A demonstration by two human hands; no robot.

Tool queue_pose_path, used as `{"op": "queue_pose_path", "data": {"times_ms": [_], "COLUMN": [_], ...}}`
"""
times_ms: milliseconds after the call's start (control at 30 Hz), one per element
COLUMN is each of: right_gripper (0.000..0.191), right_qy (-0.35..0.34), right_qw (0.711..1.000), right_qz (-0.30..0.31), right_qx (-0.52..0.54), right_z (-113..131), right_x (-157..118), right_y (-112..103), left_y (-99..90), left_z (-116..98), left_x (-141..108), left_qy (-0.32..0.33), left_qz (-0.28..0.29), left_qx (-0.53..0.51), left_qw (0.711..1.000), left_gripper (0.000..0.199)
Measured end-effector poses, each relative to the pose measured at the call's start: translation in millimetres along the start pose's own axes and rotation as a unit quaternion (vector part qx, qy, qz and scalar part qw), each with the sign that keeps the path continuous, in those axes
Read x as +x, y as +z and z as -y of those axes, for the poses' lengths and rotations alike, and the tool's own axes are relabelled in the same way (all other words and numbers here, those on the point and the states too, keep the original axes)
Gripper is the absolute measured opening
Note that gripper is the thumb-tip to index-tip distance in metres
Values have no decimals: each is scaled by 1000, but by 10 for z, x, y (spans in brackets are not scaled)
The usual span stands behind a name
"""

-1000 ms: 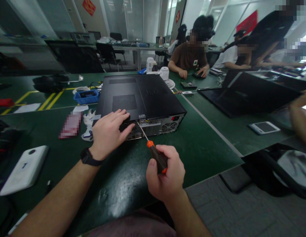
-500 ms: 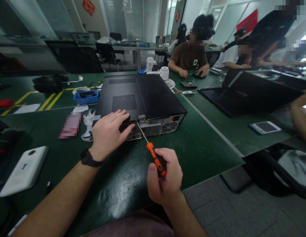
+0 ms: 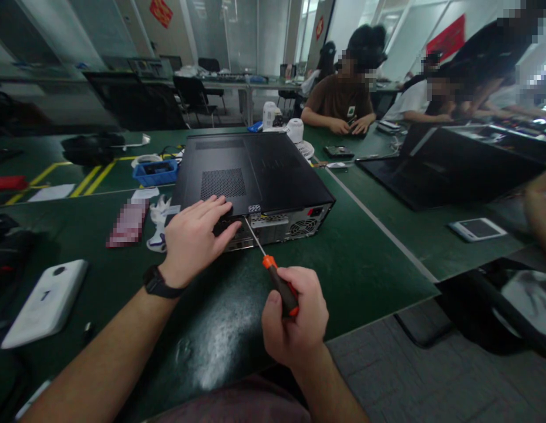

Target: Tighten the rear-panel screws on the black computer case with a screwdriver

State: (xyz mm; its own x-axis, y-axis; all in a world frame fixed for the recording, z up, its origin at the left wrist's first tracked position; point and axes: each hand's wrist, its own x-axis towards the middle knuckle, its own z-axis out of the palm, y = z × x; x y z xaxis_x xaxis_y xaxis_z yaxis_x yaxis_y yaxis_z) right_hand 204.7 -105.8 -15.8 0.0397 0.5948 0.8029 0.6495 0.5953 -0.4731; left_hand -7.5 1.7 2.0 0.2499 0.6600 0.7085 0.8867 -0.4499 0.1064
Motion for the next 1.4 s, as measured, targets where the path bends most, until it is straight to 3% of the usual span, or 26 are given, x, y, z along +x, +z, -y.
{"op": "queue_pose_path", "data": {"times_ms": [200, 500, 667, 867, 1133, 1400], "right_gripper": [22, 25, 22, 26, 23, 28], "right_qy": [38, 31, 67, -5, 57, -5], "right_qw": [998, 998, 997, 1000, 998, 999], "right_qz": [-10, -20, -11, 0, -8, -18], "right_qx": [-50, -46, -44, -9, -25, -26], "right_z": [-39, -15, -28, 6, -24, 1], "right_x": [-52, -40, -63, 19, -45, 35], "right_y": [16, 24, 22, 13, 11, 17], "left_y": [3, 17, 1, 3, 10, -7], "left_z": [8, 11, 2, 3, 2, 0], "left_x": [1, -5, 6, 6, 3, 2], "left_qy": [5, 2, 8, 3, 5, 2], "left_qz": [-5, -2, -6, -2, -4, 2], "left_qx": [0, -3, 4, 2, 2, -10], "left_qw": [1000, 1000, 1000, 1000, 1000, 1000], "left_gripper": [35, 35, 34, 34, 34, 34]}}
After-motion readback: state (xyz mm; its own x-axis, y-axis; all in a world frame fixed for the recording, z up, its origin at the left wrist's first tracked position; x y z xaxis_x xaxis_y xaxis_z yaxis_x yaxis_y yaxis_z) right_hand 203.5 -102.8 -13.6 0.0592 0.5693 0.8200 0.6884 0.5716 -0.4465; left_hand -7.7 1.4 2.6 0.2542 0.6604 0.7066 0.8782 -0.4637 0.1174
